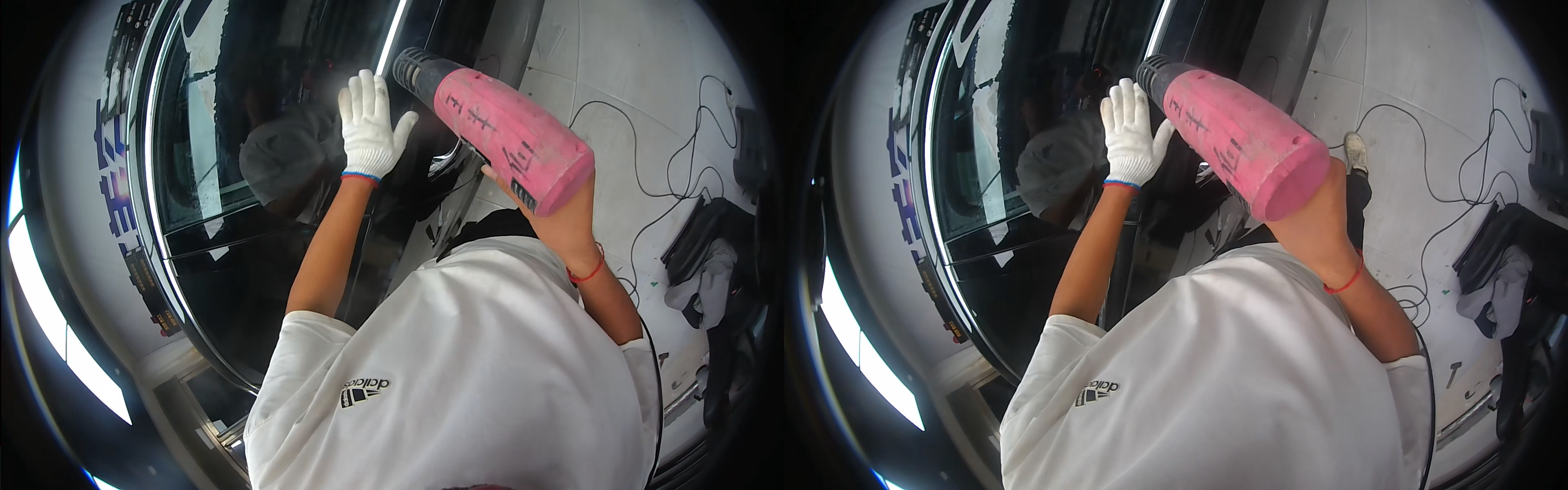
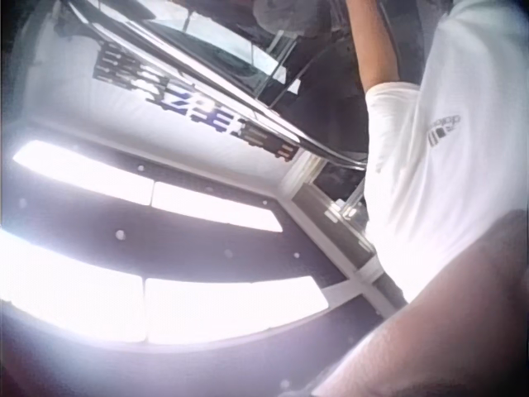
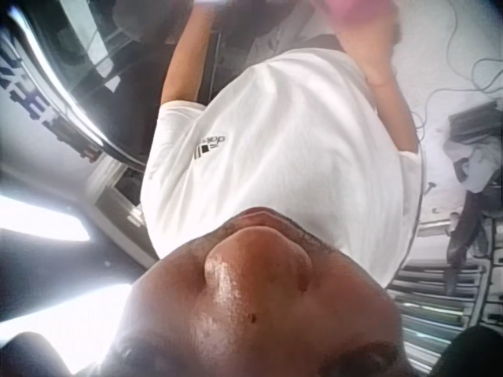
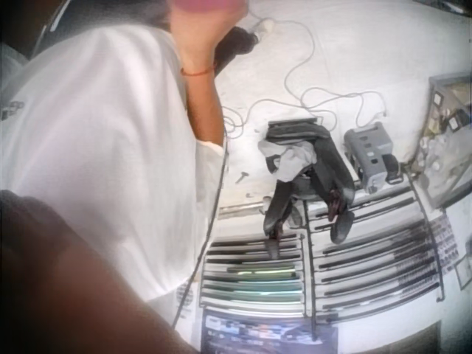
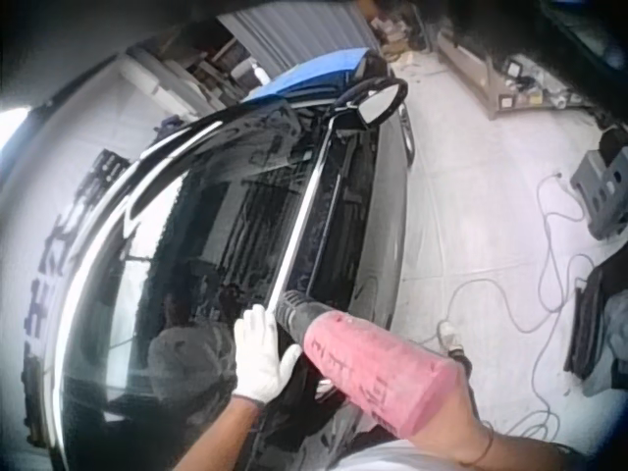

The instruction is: The person uses a pink heat gun to warm the car's rear window area while smoothing a film with gloved hands. They then remove a black plastic trim piece from the window frame, place it inside the car, and later apply yellow tape along the window edge to secure a protective plastic sheet.

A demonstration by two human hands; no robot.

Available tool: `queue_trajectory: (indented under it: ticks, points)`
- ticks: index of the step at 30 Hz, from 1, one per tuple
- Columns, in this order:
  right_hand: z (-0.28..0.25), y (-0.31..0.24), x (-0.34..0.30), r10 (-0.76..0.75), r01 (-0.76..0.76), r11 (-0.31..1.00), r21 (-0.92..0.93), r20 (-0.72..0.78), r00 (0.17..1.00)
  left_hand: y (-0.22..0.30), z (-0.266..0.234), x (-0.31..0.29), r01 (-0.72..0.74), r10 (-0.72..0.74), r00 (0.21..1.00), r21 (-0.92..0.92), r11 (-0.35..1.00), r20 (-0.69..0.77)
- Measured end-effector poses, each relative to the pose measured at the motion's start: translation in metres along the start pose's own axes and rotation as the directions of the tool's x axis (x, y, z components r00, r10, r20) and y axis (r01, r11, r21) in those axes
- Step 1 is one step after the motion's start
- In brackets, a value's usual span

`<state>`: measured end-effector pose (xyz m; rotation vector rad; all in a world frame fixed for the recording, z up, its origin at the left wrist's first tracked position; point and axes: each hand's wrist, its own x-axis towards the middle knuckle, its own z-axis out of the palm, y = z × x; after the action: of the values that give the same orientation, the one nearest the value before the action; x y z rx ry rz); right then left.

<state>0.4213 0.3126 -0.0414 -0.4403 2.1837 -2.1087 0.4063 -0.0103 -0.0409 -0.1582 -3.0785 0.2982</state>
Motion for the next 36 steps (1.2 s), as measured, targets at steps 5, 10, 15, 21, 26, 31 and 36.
queue_trajectory:
  ticks: [5, 10, 15, 21, 26, 31, 36]
  points:
    - [-0.016, 0.008, 0.004, 0.022, -0.02, 0.997, -0.071, 0.038, 0.999, -0.037, -0.024, 0.039, 0.327, -0.226, 0.866, 0.163, 0.931, -0.445]
    - [-0.02, -0.006, 0.03, 0.028, -0.022, 0.997, -0.079, 0.072, 0.997, -0.009, 0.013, 0.05, 0.108, -0.045, 0.976, 0.292, 0.95, -0.213]
    - [-0.031, -0.029, 0.065, 0.058, -0.049, 0.99, -0.135, 0.06, 0.997, 0.004, -0.012, 0.045, 0.06, -0.051, 0.981, 0.04, 0.997, -0.186]
    - [-0.046, 0.012, 0.061, 0.194, -0.181, 0.975, -0.131, 0.097, 0.976, -0.016, -0.004, 0.1, 0.33, -0.226, 0.915, 0.299, 0.895, -0.333]
    - [-0.057, 0.009, 0.094, 0.07, -0.059, 0.991, -0.121, 0.092, 0.993, 0.012, 0.012, 0.091, 0.159, -0.161, 0.985, -0.032, 0.987, -0.055]
    - [-0.071, 0.01, 0.12, 0.066, -0.04, 0.98, -0.193, 0.128, 0.99, -0.027, -0.018, 0.122, 0.448, -0.341, 0.837, 0.178, 0.876, -0.428]
    - [-0.085, 0.016, 0.153, 0.025, 0.002, 0.994, -0.114, 0.234, 0.972, 0.01, 0.01, 0.149, 0.188, -0.159, 0.98, 0.296, 0.937, -0.12]
